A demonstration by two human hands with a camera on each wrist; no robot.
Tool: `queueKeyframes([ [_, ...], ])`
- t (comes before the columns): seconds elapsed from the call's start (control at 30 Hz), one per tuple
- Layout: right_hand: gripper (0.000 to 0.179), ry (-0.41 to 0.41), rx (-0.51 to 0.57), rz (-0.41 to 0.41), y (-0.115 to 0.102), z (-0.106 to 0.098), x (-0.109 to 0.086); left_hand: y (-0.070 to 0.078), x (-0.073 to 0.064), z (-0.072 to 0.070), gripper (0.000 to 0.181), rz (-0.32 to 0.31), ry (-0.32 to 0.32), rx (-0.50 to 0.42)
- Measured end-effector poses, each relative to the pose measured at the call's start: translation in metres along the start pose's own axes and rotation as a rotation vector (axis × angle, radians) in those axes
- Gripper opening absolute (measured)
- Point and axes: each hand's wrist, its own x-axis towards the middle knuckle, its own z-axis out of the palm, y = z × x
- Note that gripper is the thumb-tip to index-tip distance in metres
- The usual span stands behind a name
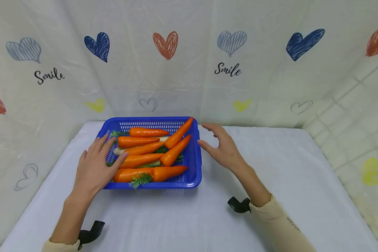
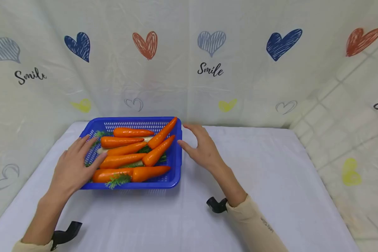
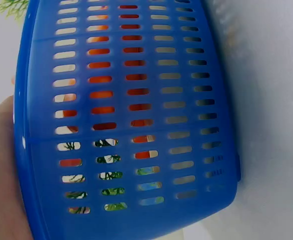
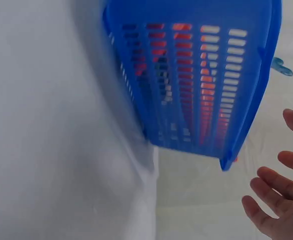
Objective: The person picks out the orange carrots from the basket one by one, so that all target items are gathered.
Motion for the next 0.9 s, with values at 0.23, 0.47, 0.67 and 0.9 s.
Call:
queueKeyframes([
  [0.23, 0.057, 0.015, 0.110, -0.016, -0.001, 0.012, -0.001, -0.004, -0.004, -0.004, 0.085, -0.034, -0.010, -0.026],
  [0.47, 0.056, 0.016, 0.147, -0.035, 0.000, 0.025, 0.001, -0.013, -0.008, -0.010, 0.087, -0.063, -0.050, -0.035],
  [0.67, 0.060, -0.020, 0.171, -0.019, -0.003, 0.033, 0.002, -0.021, -0.013, -0.012, 0.091, -0.078, -0.098, -0.056],
  [0.9, 0.064, -0.054, 0.180, -0.026, -0.006, 0.029, 0.010, -0.032, -0.010, -0.011, 0.099, -0.077, -0.172, -0.120],
])
